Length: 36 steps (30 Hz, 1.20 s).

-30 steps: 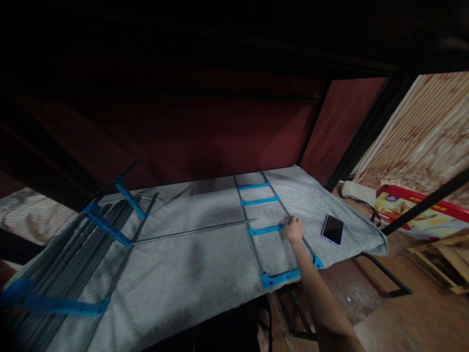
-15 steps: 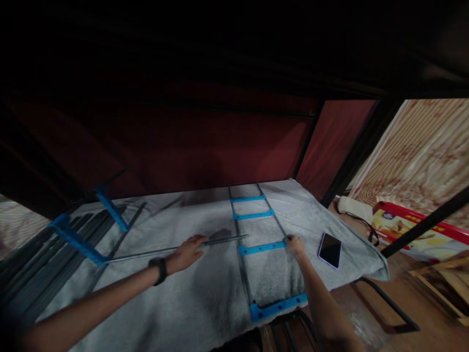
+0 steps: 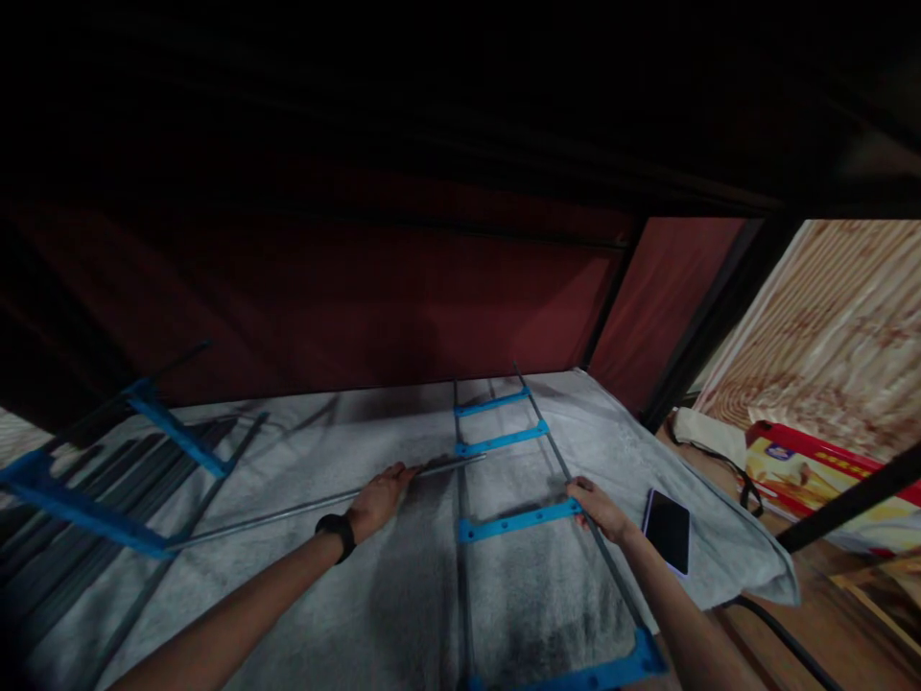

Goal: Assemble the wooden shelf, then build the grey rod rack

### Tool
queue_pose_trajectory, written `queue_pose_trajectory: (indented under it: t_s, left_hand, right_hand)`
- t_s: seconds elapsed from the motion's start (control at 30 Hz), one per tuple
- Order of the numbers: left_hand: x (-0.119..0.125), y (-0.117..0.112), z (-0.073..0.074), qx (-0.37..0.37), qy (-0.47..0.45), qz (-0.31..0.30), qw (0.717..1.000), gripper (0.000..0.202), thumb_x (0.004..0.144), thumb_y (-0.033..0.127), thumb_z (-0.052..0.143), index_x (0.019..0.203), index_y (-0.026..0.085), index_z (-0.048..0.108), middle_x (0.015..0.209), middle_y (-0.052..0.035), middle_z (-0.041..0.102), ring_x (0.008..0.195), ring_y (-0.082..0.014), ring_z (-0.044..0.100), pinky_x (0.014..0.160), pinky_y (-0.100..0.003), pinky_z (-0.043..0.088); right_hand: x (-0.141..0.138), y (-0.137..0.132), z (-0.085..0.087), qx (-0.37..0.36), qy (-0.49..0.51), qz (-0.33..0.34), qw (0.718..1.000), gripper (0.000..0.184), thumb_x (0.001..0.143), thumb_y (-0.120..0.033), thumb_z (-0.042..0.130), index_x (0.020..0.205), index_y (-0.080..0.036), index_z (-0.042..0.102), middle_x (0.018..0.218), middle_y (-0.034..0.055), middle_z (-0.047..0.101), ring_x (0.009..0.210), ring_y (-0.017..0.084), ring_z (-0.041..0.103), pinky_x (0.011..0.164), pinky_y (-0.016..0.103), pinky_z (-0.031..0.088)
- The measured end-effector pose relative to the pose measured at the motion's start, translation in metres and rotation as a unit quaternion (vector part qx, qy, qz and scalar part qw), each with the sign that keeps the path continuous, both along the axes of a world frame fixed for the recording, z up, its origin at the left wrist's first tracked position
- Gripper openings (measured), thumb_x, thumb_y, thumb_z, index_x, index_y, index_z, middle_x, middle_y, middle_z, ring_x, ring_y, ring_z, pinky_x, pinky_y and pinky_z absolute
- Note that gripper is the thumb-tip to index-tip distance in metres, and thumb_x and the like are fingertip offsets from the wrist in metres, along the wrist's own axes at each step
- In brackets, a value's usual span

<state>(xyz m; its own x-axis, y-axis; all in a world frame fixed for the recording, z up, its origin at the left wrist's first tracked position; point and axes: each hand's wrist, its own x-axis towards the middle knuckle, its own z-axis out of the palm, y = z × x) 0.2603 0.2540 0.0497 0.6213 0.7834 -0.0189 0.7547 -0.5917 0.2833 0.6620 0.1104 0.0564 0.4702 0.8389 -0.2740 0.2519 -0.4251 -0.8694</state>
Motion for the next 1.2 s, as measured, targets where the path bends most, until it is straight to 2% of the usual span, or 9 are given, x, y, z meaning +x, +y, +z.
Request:
queue_pose_trajectory:
  t_s: [0.07, 0.23, 0.3, 0.4, 0.53, 0.67, 0.9, 1.07, 1.2]
  left_hand:
    - [-0.001, 0.002, 0.004, -0.01, 0.008, 0.002, 1.0, 0.066, 0.083, -0.001, 0.029, 0.142, 0.022, 0.044, 0.127, -0.0116, 0.056, 0.111, -0.0197, 0.058, 0.098, -0.032, 0.043]
    - [0.006, -0.001, -0.005, -0.017, 0.017, 0.023, 0.999, 0.063, 0.082, 0.001, 0.034, 0.139, 0.024, 0.048, 0.129, -0.0097, 0.057, 0.117, -0.0217, 0.055, 0.1, -0.033, 0.042]
    - [0.008, -0.003, -0.013, -0.018, 0.009, 0.024, 1.0, 0.062, 0.082, 0.002, 0.035, 0.139, 0.024, 0.049, 0.131, -0.0085, 0.057, 0.12, -0.0225, 0.053, 0.101, -0.035, 0.041]
    - [0.009, -0.01, -0.022, -0.029, -0.004, 0.015, 0.999, 0.061, 0.084, 0.002, 0.033, 0.138, 0.027, 0.049, 0.134, -0.0054, 0.057, 0.119, -0.0214, 0.053, 0.101, -0.036, 0.041]
    - [0.006, -0.023, -0.025, -0.035, 0.005, 0.009, 0.999, 0.06, 0.087, 0.003, 0.03, 0.139, 0.026, 0.048, 0.134, -0.0061, 0.057, 0.119, -0.0223, 0.054, 0.101, -0.038, 0.04]
    - [0.003, -0.028, -0.021, -0.02, 0.02, 0.006, 1.0, 0.06, 0.086, 0.002, 0.029, 0.139, 0.024, 0.048, 0.135, -0.0088, 0.056, 0.12, -0.025, 0.054, 0.102, -0.043, 0.039]
    - [0.001, -0.029, -0.022, -0.029, 0.017, -0.006, 0.999, 0.07, 0.081, -0.002, 0.03, 0.141, 0.03, 0.045, 0.138, -0.0033, 0.055, 0.124, -0.0221, 0.051, 0.103, -0.039, 0.038]
    - [0.002, -0.037, -0.026, -0.036, 0.018, 0.005, 0.999, 0.07, 0.083, -0.001, 0.028, 0.142, 0.034, 0.044, 0.141, -0.0019, 0.051, 0.126, -0.0231, 0.049, 0.105, -0.043, 0.037]
    - [0.003, -0.038, -0.025, -0.042, 0.027, 0.008, 0.999, 0.065, 0.086, 0.003, 0.03, 0.141, 0.034, 0.046, 0.139, -0.0041, 0.054, 0.124, -0.0254, 0.05, 0.104, -0.046, 0.037]
  right_hand:
    - [-0.006, -0.002, 0.035, 0.017, 0.009, 0.081, 0.997, 0.035, 0.076, -0.053, 0.057, 0.089, -0.021, 0.052, 0.05, -0.0082, 0.045, 0.037, 0.007, 0.038, 0.035, 0.018, 0.028]
    - [-0.034, -0.021, 0.125, 0.012, -0.097, 0.161, 0.982, 0.033, 0.082, -0.051, 0.052, 0.091, -0.02, 0.047, 0.068, -0.0027, 0.057, 0.039, 0.005, 0.04, 0.036, 0.019, 0.029]
    - [-0.048, -0.035, 0.149, 0.001, -0.13, 0.172, 0.976, 0.03, 0.083, -0.049, 0.051, 0.092, -0.02, 0.048, 0.066, -0.0033, 0.056, 0.038, 0.005, 0.041, 0.035, 0.019, 0.029]
    - [-0.068, -0.06, 0.169, -0.022, -0.142, 0.17, 0.975, 0.028, 0.083, -0.045, 0.051, 0.096, -0.02, 0.05, 0.068, -0.0023, 0.058, 0.04, 0.007, 0.043, 0.035, 0.02, 0.031]
    - [-0.091, -0.082, 0.174, -0.044, -0.135, 0.165, 0.976, 0.025, 0.083, -0.041, 0.049, 0.096, -0.02, 0.051, 0.077, 0.0014, 0.066, 0.04, 0.007, 0.045, 0.035, 0.021, 0.031]
    - [-0.094, -0.088, 0.173, -0.03, -0.208, 0.162, 0.964, 0.021, 0.082, -0.038, 0.048, 0.092, -0.02, 0.054, 0.073, 0.0014, 0.066, 0.045, 0.01, 0.049, 0.042, 0.023, 0.035]
    - [-0.076, -0.086, 0.172, -0.002, -0.265, 0.156, 0.951, 0.02, 0.081, -0.036, 0.049, 0.089, -0.02, 0.057, 0.072, 0.0019, 0.067, 0.064, 0.015, 0.059, 0.06, 0.027, 0.042]
    - [-0.085, -0.077, 0.157, -0.009, -0.219, 0.147, 0.964, 0.023, 0.083, -0.037, 0.047, 0.095, -0.02, 0.055, 0.072, 0.0018, 0.067, 0.06, 0.014, 0.056, 0.056, 0.026, 0.039]
    - [-0.1, -0.072, 0.157, -0.012, -0.221, 0.156, 0.963, 0.022, 0.084, -0.037, 0.047, 0.096, -0.021, 0.054, 0.072, 0.0008, 0.067, 0.06, 0.014, 0.056, 0.055, 0.025, 0.038]
